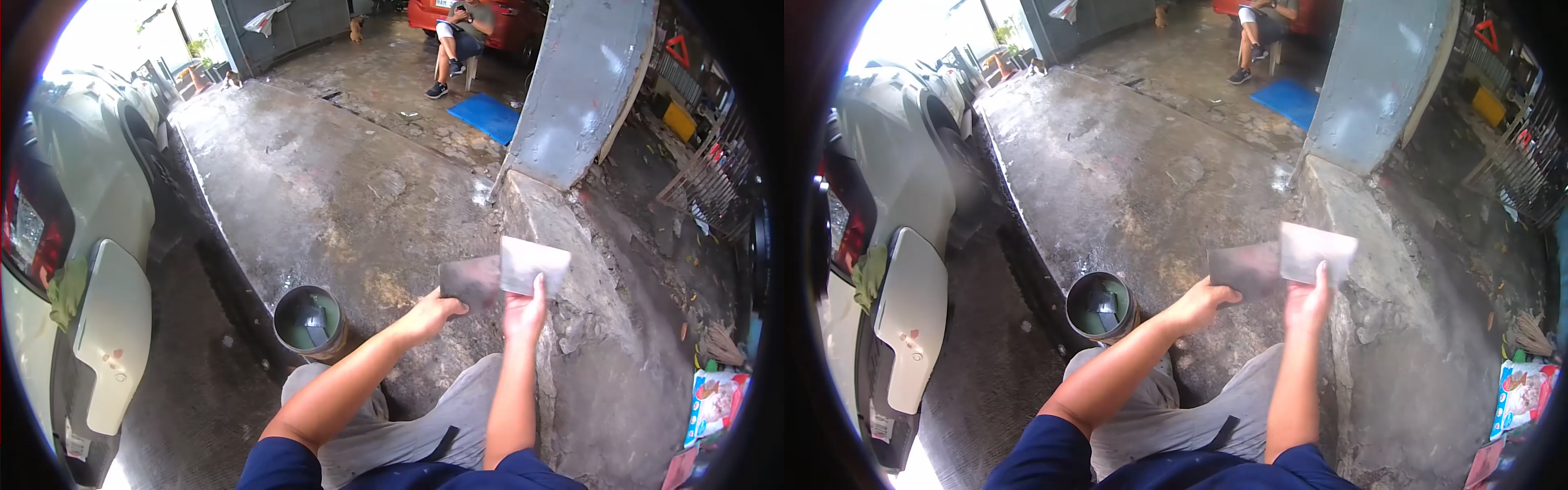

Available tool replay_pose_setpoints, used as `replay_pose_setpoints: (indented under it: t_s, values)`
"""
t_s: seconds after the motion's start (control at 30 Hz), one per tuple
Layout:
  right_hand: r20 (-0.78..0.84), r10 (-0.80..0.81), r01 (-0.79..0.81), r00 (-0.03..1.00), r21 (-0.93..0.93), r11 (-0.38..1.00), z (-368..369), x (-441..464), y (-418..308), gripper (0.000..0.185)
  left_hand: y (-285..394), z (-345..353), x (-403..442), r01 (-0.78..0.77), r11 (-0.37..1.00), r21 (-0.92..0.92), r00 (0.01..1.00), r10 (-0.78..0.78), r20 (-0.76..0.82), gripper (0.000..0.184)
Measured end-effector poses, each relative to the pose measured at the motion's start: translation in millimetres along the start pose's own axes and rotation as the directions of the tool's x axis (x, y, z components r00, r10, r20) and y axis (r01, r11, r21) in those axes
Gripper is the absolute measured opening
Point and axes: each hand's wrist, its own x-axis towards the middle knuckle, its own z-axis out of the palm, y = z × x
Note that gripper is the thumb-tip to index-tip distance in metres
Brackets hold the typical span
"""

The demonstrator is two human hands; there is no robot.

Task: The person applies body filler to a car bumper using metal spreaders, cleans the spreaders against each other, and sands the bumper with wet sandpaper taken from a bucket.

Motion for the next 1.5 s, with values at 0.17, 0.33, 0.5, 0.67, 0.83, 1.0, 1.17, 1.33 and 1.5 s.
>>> replay_pose_setpoints:
  t_s: [0.17, 0.33, 0.5, 0.67, 0.83, 1.0, 1.17, 1.33, 1.5]
  values:
    - [0.634, -0.235, 0.676, 0.737, -0.701, 0.228, 19, -51, -14, 0.026, -18, 0, 28, -0.276, 0.947, 0.162, 0.945, 0.298, -0.135, 0.078]
    - [0.815, -0.052, 0.790, 0.577, -0.540, 0.291, 54, -84, -3, 0.034, -14, 12, 19, -0.316, 0.945, 0.079, 0.948, 0.317, 0.005, 0.080]
    - [0.832, -0.060, 0.814, 0.551, -0.520, 0.260, 62, -103, -2, 0.034, 2, 9, 5, -0.269, 0.962, 0.039, 0.963, 0.268, 0.021, 0.082]
    - [0.614, -0.202, 0.645, 0.763, -0.702, 0.300, 60, -67, 11, 0.031, 0, 19, -2, -0.429, 0.860, 0.276, 0.896, 0.443, 0.010, 0.088]
    - [0.814, -0.189, 0.835, 0.549, -0.530, 0.145, 55, -89, 17, 0.029, 27, 13, -11, -0.373, 0.923, 0.097, 0.924, 0.379, -0.046, 0.089]
    - [0.474, -0.116, 0.433, 0.873, -0.643, 0.632, 34, -43, 20, 0.040, 6, 20, 2, -0.468, 0.873, 0.135, 0.880, 0.474, -0.014, 0.084]
    - [0.604, -0.148, 0.619, 0.783, -0.735, 0.277, 34, -55, 30, 0.043, 21, 1, -6, -0.344, 0.903, 0.255, 0.900, 0.395, -0.185, 0.083]
    - [0.134, -0.236, 0.259, 0.962, -0.713, 0.651, 42, -15, 23, 0.058, 73, -68, -74, -0.112, 0.686, 0.719, 0.017, 0.725, -0.689, 0.064]
    - [0.069, -0.077, 0.103, 0.995, -0.705, 0.702, 34, -15, 45, 0.064, 112, -138, -174, -0.348, 0.579, 0.738, -0.630, 0.439, -0.641, 0.023]
